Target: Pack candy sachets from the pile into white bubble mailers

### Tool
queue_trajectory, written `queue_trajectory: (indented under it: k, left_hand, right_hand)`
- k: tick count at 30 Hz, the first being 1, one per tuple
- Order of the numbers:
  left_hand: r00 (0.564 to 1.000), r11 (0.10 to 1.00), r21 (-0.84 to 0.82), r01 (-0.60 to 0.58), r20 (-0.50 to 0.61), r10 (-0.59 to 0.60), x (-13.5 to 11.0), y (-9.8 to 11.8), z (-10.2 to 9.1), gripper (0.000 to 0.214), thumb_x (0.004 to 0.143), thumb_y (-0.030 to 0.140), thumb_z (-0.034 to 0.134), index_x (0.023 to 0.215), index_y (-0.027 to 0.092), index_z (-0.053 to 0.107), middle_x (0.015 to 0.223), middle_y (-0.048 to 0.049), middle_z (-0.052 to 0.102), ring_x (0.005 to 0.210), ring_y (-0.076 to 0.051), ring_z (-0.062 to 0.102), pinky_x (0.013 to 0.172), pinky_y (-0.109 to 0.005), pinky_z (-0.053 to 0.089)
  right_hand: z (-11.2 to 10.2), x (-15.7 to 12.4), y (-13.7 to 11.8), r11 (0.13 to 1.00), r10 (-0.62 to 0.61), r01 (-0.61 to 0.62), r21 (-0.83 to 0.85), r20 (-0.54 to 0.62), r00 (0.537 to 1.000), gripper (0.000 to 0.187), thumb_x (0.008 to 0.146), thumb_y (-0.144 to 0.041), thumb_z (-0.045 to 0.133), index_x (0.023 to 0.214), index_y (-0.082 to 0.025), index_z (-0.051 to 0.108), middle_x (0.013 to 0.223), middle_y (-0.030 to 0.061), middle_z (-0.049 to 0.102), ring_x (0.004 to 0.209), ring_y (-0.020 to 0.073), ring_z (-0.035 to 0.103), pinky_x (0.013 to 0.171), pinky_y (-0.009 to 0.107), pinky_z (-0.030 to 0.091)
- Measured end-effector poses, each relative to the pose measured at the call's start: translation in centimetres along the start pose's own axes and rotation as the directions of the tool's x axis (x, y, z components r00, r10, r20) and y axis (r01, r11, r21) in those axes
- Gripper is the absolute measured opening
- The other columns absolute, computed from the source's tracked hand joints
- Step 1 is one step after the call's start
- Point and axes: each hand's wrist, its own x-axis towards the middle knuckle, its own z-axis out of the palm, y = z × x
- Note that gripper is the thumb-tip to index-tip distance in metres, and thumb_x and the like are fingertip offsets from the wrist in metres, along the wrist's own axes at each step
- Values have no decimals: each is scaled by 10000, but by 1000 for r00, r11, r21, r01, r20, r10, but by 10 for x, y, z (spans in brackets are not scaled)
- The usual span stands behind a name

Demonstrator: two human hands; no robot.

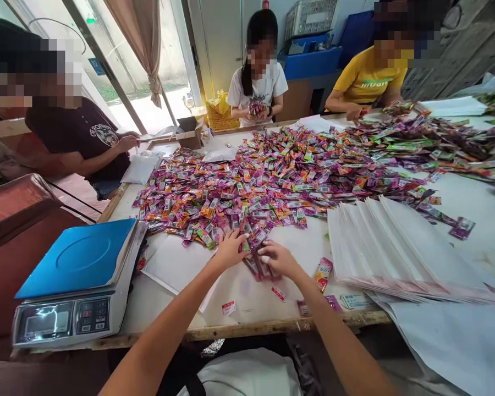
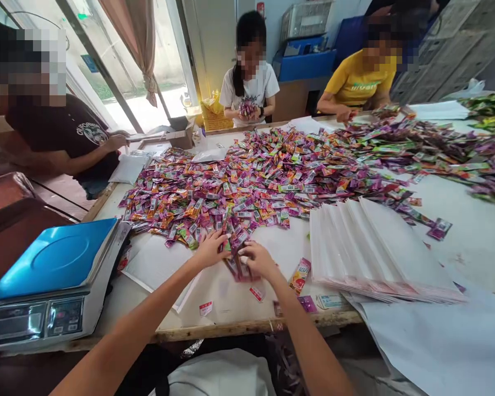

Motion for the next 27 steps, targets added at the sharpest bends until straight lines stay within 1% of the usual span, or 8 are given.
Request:
queue_trajectory:
  k: [4, 8, 12, 16, 19, 21, 25, 27]
  left_hand:
    - [991, 993, -93, -79, -114, 68, -34, -14, 1, 289, 777, 390, 625, 1032, 254, 644, 1329, -107, 521, 1269, -288, 433, 1082, -508, 288]
    - [879, 959, -197, 205, -393, -268, -35, -29, -4, 220, 829, 348, 540, 944, 174, 610, 969, -105, 628, 970, -229, 577, 867, -381, 457]
    - [881, 926, -151, 345, -288, -375, -11, -20, -13, 210, 801, 394, 572, 825, 186, 585, 790, -42, 616, 828, -204, 580, 758, -322, 440]
    - [933, 956, -21, 293, -211, -291, 14, 8, -19, 300, 761, 482, 610, 838, 192, 591, 885, -62, 633, 900, -221, 579, 759, -305, 417]
    - [956, 955, 51, 293, -43, -291, 23, 23, -19, 241, 745, 424, 644, 778, 194, 583, 853, -71, 648, 884, -234, 591, 720, -301, 413]
    - [949, 949, 42, 312, 28, -314, 23, 24, -21, 181, 751, 348, 642, 717, 192, 557, 796, -71, 648, 832, -231, 602, 694, -303, 410]
    - [927, 936, -228, 270, -202, -316, 14, 4, -33, 66, 818, 242, 528, 774, 204, 496, 850, -54, 632, 802, -184, 598, 679, -285, 413]
    - [882, 845, -446, 295, -214, -421, 13, -10, -41, 22, 849, 231, 454, 846, 210, 461, 811, -23, 619, 682, -140, 580, 618, -259, 411]
  right_hand:
    - [-33, -39, 28, 972, 225, -193, 137, -281, 933, 239, 776, -291, 482, 915, -205, 656, 1023, 79, 682, 995, 222, 622, 887, 368, 463]
    - [-44, -54, 33, 891, 400, -447, -77, -332, 854, 212, 780, -234, 506, 959, -180, 606, 961, 83, 672, 857, 207, 626, 771, 329, 454]
    - [-35, -43, 16, 813, 389, -454, -365, -239, 890, 235, 780, -219, 587, 1007, -158, 577, 988, 121, 643, 901, 238, 597, 729, 309, 407]
    - [-31, -28, 2, 786, 455, -435, -440, -65, 888, 216, 805, -164, 557, 1020, -145, 551, 916, 125, 656, 834, 243, 611, 640, 290, 356]
    - [-35, -27, 5, 776, 463, -441, -452, -67, 884, 193, 779, -76, 487, 943, -149, 557, 922, 137, 649, 835, 242, 609, 638, 292, 344]
    - [-39, -31, 12, 785, 483, -504, -360, -154, 862, 198, 763, -68, 460, 918, -161, 540, 929, 130, 641, 818, 227, 604, 640, 288, 354]
    - [-48, -36, 24, 854, 519, -504, 128, -273, 810, 262, 805, -169, 422, 1065, -186, 449, 857, 59, 651, 746, 186, 609, 639, 277, 413]
    - [-52, -29, 20, 862, 501, -444, 246, -276, 820, 400, 793, -267, 492, 1169, -170, 396, 820, 40, 649, 723, 189, 609, 643, 281, 436]
